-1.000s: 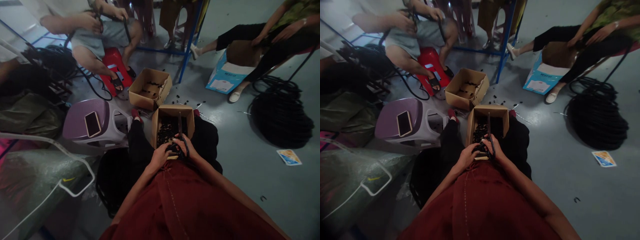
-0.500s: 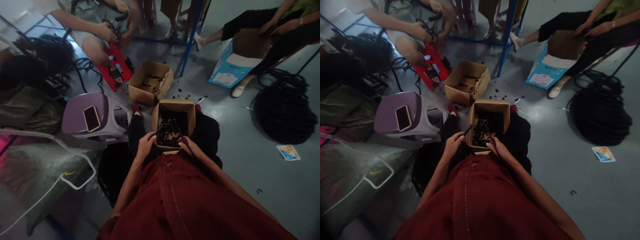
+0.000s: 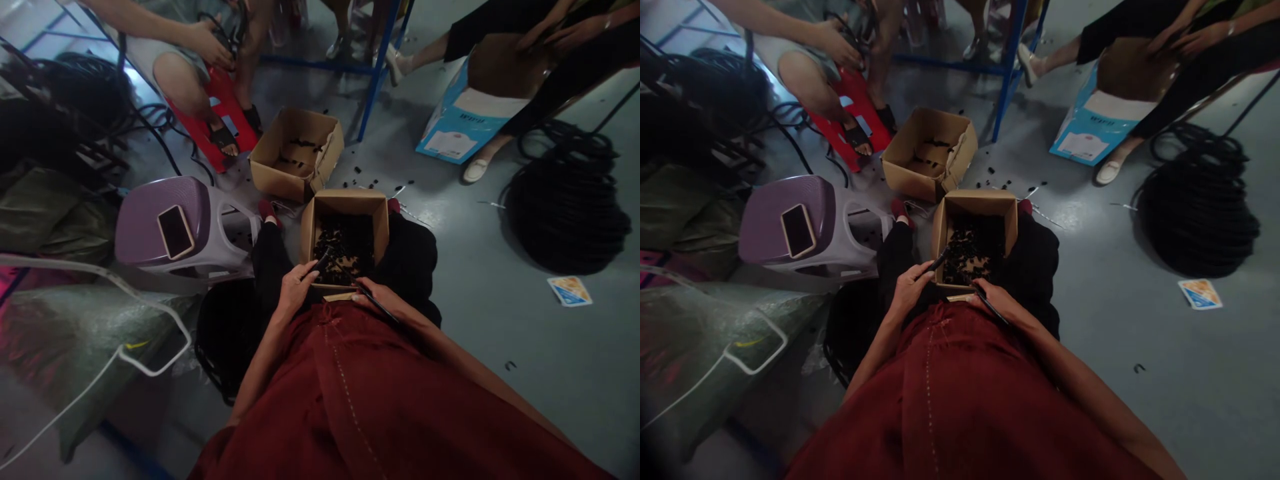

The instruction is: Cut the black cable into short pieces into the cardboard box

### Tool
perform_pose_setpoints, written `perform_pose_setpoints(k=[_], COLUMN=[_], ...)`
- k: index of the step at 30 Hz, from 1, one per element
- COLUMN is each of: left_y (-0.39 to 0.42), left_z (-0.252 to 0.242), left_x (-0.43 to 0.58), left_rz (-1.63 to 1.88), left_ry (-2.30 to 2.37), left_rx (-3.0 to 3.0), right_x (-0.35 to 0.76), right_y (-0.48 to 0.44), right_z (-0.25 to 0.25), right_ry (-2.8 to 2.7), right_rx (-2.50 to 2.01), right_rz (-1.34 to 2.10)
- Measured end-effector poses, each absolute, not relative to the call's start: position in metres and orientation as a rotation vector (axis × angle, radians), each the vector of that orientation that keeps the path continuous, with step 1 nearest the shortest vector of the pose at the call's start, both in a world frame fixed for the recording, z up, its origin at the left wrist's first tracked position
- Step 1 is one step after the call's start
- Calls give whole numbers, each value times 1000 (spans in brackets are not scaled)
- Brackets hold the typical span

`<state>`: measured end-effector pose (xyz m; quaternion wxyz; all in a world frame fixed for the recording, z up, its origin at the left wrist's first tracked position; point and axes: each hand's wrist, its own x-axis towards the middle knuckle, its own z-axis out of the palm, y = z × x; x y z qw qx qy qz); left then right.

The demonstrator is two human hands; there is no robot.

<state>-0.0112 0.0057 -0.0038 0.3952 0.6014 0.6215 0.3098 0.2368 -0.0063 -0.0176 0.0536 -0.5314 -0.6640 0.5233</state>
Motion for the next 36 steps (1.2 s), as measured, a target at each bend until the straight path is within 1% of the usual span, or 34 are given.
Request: perform_pose_setpoints(k=[11, 18, 28, 36], left_y=[5, 9, 6, 8], left_z=[-2, 0, -7, -7], left_x=[-1, -1, 11, 10], left_rz=[658, 600, 548, 443], left_ry=[1556, 1506, 1453, 1396], left_rx=[1630, 1696, 1445, 1379], right_x=[235, 231, 236, 240], right_y=[-1, 2, -4, -8], right_z=[-13, -15, -23, -27], right_ry=[-2038, -2050, -2135, -2235], right_rx=[-1553, -1563, -1687, -1706], right_rz=[1628, 1578, 1381, 1348])
